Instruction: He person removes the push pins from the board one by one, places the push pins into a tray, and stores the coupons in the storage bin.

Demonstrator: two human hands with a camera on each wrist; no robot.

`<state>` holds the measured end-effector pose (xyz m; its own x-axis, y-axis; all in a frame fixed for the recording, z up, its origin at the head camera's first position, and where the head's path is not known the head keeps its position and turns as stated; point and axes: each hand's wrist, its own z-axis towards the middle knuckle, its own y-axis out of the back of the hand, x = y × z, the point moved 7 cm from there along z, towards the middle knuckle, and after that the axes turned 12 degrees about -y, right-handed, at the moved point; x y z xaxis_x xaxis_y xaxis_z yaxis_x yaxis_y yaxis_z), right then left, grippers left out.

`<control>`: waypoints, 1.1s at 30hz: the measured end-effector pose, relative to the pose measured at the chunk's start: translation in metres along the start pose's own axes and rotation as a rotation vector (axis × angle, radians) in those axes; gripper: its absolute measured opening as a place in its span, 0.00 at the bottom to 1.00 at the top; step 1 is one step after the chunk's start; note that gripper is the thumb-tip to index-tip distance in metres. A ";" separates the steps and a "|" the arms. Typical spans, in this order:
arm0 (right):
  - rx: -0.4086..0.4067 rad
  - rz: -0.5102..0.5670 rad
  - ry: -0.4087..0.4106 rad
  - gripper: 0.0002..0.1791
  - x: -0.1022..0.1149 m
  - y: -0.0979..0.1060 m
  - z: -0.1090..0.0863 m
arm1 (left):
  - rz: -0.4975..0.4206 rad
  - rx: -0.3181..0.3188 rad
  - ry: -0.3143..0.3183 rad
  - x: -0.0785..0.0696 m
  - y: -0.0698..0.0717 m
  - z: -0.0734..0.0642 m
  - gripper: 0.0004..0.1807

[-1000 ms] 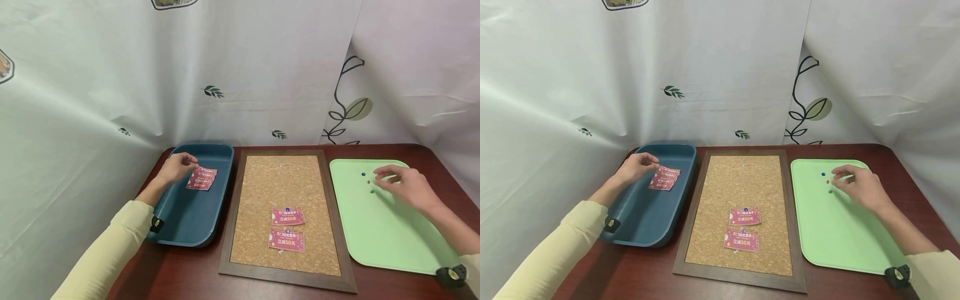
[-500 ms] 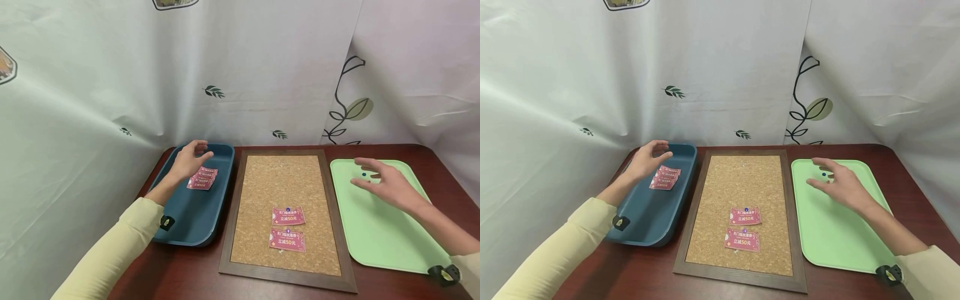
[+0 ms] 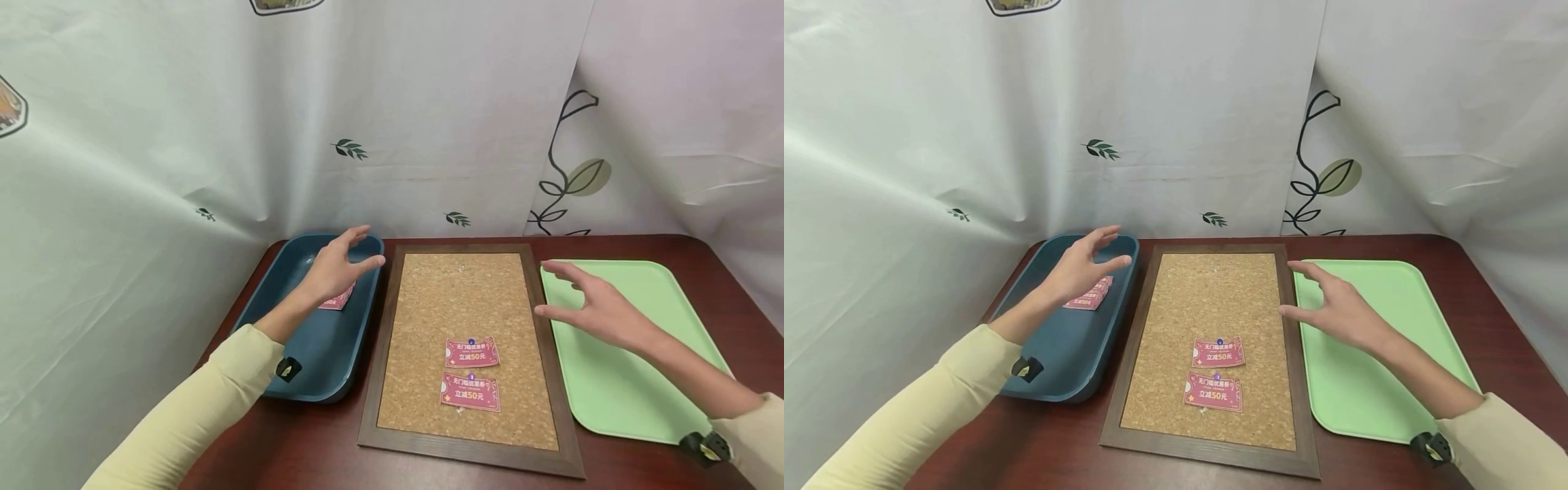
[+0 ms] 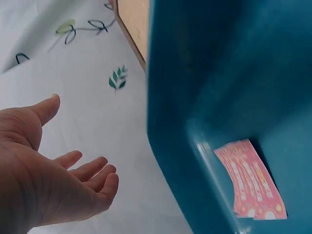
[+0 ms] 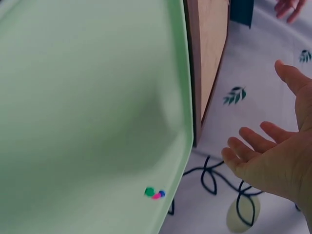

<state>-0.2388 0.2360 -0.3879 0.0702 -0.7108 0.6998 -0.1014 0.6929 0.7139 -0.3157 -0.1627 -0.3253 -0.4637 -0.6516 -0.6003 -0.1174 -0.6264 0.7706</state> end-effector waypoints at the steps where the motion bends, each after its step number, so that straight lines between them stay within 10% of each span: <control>1: 0.007 -0.004 0.003 0.47 0.003 -0.003 0.000 | -0.002 0.005 -0.008 -0.003 -0.002 0.000 0.43; 33: 0.148 0.006 0.165 0.33 0.050 -0.079 0.009 | -0.063 0.222 -0.078 -0.058 -0.090 -0.008 0.37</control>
<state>-0.2360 0.1444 -0.4091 0.2290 -0.6690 0.7071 -0.2460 0.6630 0.7070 -0.2715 -0.0719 -0.3615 -0.5149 -0.5740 -0.6368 -0.3342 -0.5497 0.7656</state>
